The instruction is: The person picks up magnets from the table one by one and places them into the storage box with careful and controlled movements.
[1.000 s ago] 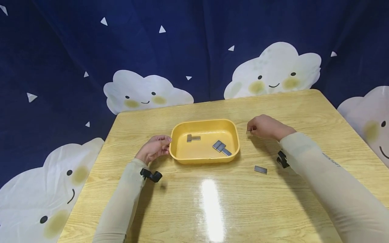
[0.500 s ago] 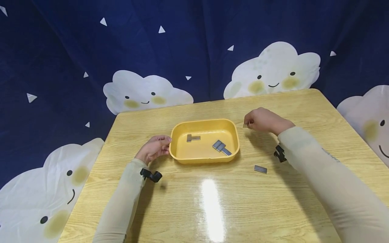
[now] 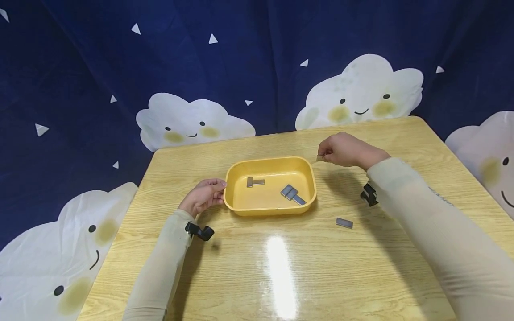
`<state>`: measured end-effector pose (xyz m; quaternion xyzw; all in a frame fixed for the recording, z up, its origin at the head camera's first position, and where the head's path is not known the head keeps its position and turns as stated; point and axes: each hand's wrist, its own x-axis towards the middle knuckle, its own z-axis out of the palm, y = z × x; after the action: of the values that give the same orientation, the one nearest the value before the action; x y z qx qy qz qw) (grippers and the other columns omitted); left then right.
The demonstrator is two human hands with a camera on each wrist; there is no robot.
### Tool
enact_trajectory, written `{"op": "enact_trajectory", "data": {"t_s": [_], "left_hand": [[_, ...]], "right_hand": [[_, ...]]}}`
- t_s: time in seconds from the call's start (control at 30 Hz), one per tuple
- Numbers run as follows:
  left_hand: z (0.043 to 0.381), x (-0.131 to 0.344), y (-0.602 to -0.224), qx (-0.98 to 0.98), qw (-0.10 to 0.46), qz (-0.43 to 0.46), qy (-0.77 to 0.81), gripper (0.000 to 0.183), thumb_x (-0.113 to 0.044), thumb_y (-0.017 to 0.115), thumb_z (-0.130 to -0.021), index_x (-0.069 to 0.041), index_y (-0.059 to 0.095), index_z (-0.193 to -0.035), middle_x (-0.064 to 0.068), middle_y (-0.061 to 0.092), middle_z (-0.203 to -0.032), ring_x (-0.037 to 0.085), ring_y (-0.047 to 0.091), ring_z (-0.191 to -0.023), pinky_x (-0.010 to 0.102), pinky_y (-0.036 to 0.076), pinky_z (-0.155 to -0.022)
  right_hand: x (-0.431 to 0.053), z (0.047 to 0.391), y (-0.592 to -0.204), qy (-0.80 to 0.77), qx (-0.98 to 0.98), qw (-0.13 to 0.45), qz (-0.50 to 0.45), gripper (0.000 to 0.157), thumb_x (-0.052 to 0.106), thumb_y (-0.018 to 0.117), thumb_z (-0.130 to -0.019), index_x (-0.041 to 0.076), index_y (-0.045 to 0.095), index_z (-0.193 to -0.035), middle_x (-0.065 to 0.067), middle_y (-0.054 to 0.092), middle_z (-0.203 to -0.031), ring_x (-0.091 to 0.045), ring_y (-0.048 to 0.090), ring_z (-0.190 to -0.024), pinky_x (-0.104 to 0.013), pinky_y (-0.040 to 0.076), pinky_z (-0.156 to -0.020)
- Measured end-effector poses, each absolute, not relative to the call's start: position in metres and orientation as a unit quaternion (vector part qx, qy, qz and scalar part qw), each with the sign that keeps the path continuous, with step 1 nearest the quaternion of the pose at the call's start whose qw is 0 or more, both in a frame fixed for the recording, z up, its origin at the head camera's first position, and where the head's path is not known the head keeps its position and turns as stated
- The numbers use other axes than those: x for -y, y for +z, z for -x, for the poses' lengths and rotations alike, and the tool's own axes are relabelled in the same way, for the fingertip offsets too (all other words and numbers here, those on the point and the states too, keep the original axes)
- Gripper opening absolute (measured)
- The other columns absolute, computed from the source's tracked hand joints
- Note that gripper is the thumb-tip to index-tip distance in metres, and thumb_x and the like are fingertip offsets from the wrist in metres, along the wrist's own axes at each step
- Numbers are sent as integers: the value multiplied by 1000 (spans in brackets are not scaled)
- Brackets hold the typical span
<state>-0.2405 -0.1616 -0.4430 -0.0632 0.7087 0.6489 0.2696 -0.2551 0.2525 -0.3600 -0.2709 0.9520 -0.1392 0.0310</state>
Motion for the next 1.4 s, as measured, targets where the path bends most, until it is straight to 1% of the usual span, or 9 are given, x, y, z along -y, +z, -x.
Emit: {"op": "enact_trajectory", "data": {"t_s": [0.17, 0.23, 0.43, 0.57, 0.73, 0.9, 1.0, 1.13, 1.4], "left_hand": [[241, 162, -445, -707, 269, 65, 651, 19, -16, 54, -102, 0, 58, -114, 1, 62, -80, 10, 59, -65, 19, 53, -58], [241, 162, -446, -705, 269, 65, 653, 19, -15, 54, -102, 0, 58, -113, 1, 62, -80, 10, 59, -64, 19, 52, -58], [242, 163, -447, -704, 269, 60, 654, 16, -15, 54, -102, -1, 58, -110, 1, 62, -79, 10, 58, -63, 18, 52, -57], [242, 163, -447, -705, 267, 62, 654, 16, -15, 54, -102, -1, 58, -110, 1, 61, -79, 9, 58, -63, 18, 52, -56], [242, 162, -446, -707, 268, 60, 652, 16, -15, 54, -102, -1, 58, -110, 1, 61, -78, 9, 58, -62, 18, 52, -57], [241, 162, -445, -707, 269, 61, 651, 17, -15, 54, -102, -1, 57, -110, 1, 61, -78, 9, 58, -62, 18, 52, -57], [240, 162, -444, -707, 267, 61, 651, 19, -15, 54, -102, 1, 57, -112, 1, 61, -78, 9, 58, -62, 18, 52, -56], [241, 162, -444, -708, 269, 61, 650, 20, -15, 54, -102, 1, 57, -114, 1, 62, -77, 9, 58, -62, 18, 52, -56], [242, 162, -445, -708, 272, 66, 648, 19, -16, 54, -102, 0, 58, -112, 0, 61, -76, 8, 58, -61, 18, 52, -56]], "right_hand": [[-248, 255, -357, -133, -950, 24, 283, 11, 3, 66, -90, 9, 74, -93, 0, 67, -79, -13, 52, -71, -32, 49, -67], [-246, 254, -355, -133, -949, 29, 286, 11, 3, 66, -90, 9, 74, -92, 0, 66, -78, -13, 52, -70, -32, 48, -67], [-240, 252, -351, -114, -945, 41, 303, 14, 2, 65, -90, 15, 70, -85, 3, 59, -73, -11, 48, -68, -29, 44, -65], [-235, 252, -346, -105, -941, 24, 321, 17, 1, 66, -89, 16, 68, -82, 4, 56, -70, -10, 46, -67, -29, 42, -64], [-225, 248, -337, -102, -934, 12, 342, 17, 1, 67, -88, 17, 67, -80, 5, 54, -70, -9, 46, -67, -28, 42, -64], [-212, 244, -329, -89, -924, -8, 372, 20, -1, 69, -85, 17, 65, -76, 5, 51, -68, -9, 44, -67, -28, 40, -64], [-203, 241, -325, -79, -918, -16, 387, 21, 0, 71, -84, 18, 64, -75, 5, 51, -68, -9, 44, -67, -28, 40, -64], [-192, 237, -321, -68, -913, -13, 401, 19, 1, 72, -83, 18, 67, -76, 5, 57, -70, -8, 47, -67, -28, 44, -64], [-167, 230, -312, -59, -903, 8, 426, 19, 0, 67, -82, 17, 66, -75, 3, 56, -70, -10, 48, -67, -29, 45, -64]]}}
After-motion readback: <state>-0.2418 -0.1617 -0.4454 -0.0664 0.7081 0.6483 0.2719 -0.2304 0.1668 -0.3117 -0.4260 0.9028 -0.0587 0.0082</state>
